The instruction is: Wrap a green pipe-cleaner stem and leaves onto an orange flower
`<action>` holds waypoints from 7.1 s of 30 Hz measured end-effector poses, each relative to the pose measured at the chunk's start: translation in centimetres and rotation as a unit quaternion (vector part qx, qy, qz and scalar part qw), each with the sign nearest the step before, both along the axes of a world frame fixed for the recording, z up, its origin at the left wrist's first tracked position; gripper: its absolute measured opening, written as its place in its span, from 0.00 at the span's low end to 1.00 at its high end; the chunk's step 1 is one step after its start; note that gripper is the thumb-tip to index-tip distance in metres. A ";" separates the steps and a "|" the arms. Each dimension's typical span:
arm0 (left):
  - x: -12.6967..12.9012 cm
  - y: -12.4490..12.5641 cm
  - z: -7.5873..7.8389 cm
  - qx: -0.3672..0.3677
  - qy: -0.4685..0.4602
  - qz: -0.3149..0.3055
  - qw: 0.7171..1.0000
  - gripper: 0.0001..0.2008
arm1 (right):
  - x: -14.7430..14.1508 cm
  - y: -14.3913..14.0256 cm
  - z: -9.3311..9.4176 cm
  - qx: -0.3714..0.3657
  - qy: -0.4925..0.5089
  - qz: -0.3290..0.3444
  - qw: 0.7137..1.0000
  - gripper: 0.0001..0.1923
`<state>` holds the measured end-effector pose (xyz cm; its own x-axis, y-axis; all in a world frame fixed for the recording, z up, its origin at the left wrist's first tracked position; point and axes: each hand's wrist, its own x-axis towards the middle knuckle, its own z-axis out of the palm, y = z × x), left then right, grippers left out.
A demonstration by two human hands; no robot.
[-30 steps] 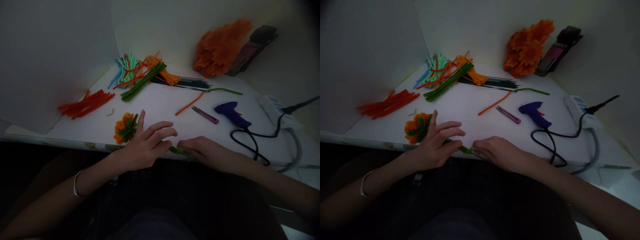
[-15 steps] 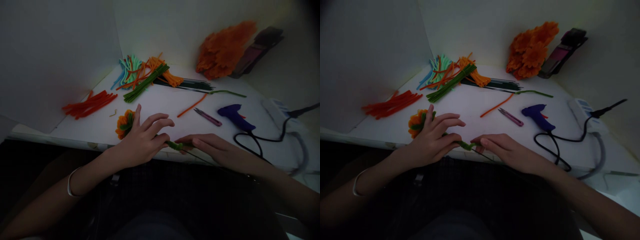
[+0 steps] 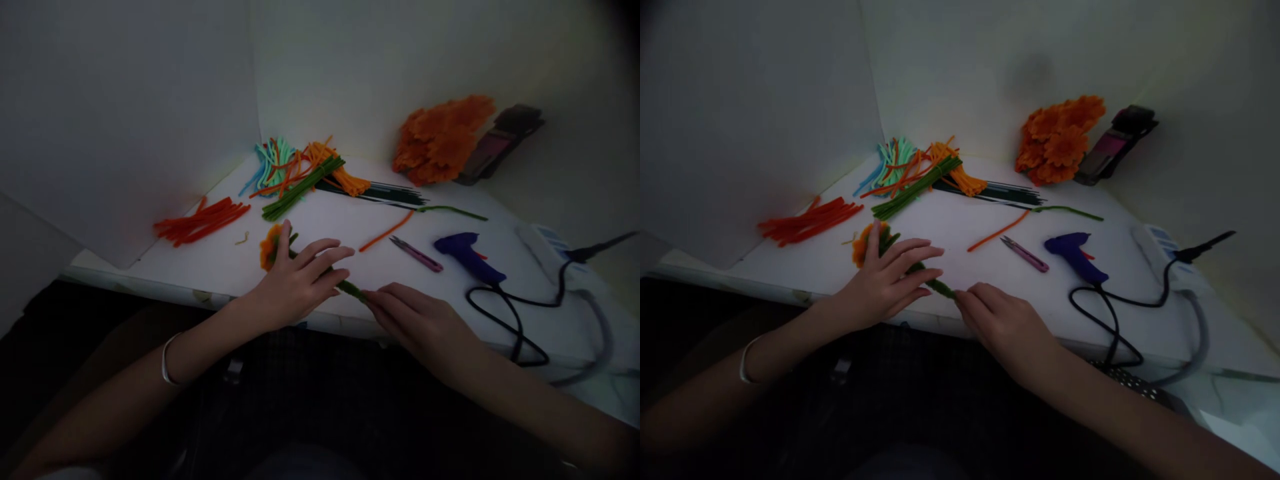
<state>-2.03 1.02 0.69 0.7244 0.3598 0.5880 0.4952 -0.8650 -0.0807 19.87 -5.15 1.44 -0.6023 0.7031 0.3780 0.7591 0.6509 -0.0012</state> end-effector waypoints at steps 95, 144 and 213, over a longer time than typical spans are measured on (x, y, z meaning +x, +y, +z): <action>0.7 0.6 -0.8 -0.588 -0.316 -0.075 0.741 0.09 | -2.2 2.5 -0.6 -0.416 0.427 -0.024 0.802 0.20; 2.3 -1.0 -1.6 -0.706 -0.533 -0.075 0.461 0.06 | -1.5 1.9 -1.8 0.186 0.097 -0.088 0.974 0.03; 2.1 -2.4 -0.5 -0.728 -0.365 -0.146 0.561 0.10 | 2.6 3.6 -1.1 0.018 0.072 -0.172 0.982 0.13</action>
